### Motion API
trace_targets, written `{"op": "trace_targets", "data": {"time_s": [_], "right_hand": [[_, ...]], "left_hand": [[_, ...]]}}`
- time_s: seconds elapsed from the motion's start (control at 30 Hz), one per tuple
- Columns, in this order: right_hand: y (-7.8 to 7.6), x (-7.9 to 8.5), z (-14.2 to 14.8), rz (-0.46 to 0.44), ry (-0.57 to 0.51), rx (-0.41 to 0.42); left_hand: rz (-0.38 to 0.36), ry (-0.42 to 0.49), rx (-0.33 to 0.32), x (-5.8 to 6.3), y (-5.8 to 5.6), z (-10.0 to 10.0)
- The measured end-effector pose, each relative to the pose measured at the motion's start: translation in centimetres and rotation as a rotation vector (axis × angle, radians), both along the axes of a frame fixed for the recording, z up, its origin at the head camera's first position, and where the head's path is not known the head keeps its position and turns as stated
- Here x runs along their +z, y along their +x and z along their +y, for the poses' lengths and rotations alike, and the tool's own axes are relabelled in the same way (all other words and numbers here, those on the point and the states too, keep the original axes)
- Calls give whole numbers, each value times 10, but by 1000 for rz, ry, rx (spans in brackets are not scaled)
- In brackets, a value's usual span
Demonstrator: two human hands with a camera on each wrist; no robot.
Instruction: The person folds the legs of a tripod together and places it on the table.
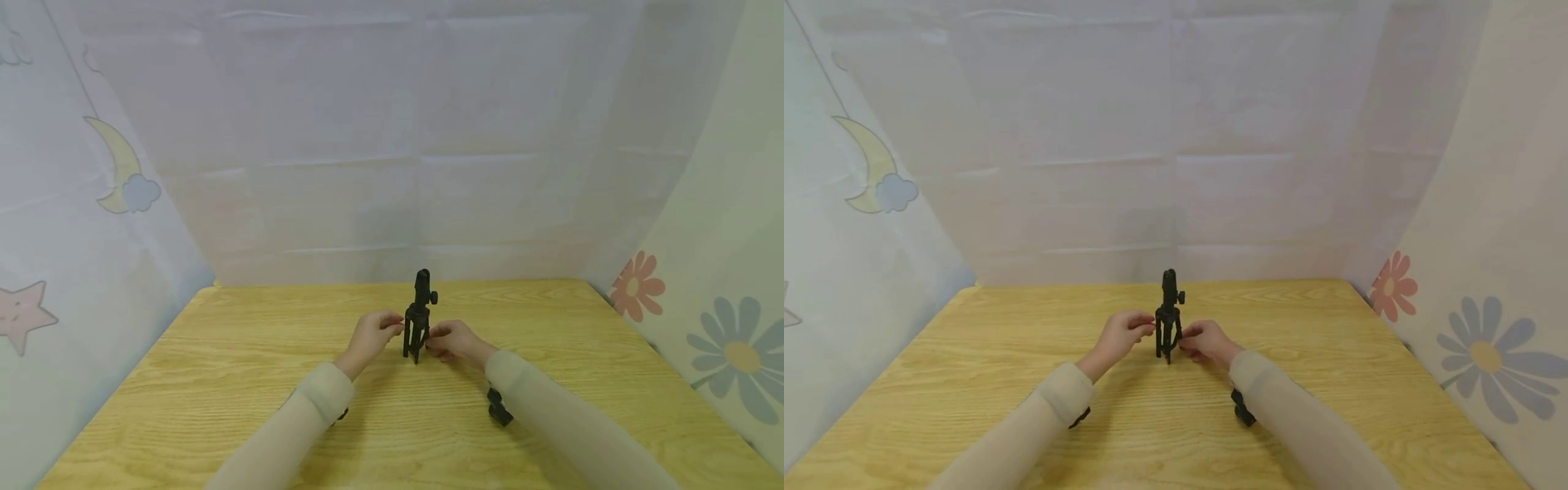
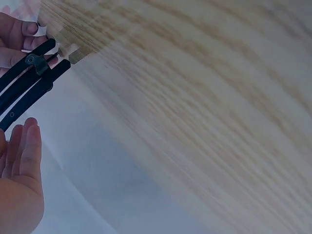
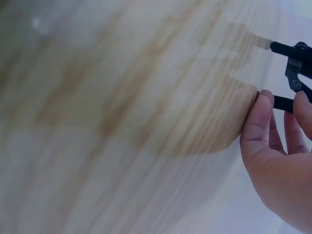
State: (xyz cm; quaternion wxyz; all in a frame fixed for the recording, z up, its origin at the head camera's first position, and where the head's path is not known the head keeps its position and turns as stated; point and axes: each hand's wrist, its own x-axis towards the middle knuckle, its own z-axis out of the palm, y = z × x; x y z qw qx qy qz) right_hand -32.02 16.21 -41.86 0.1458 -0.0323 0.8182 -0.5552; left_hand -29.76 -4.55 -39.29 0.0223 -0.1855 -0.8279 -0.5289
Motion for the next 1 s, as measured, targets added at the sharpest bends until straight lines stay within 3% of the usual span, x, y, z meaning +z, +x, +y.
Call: {"op": "trace_targets", "data": {"time_s": [0.6, 1.0], "right_hand": [[14, 3, 7, 51, 45, 36], [21, 3, 9, 70, 10, 67]], "left_hand": [[23, -3, -37, 6, 13, 0], [91, -59, -56, 9, 19, 9]]}}
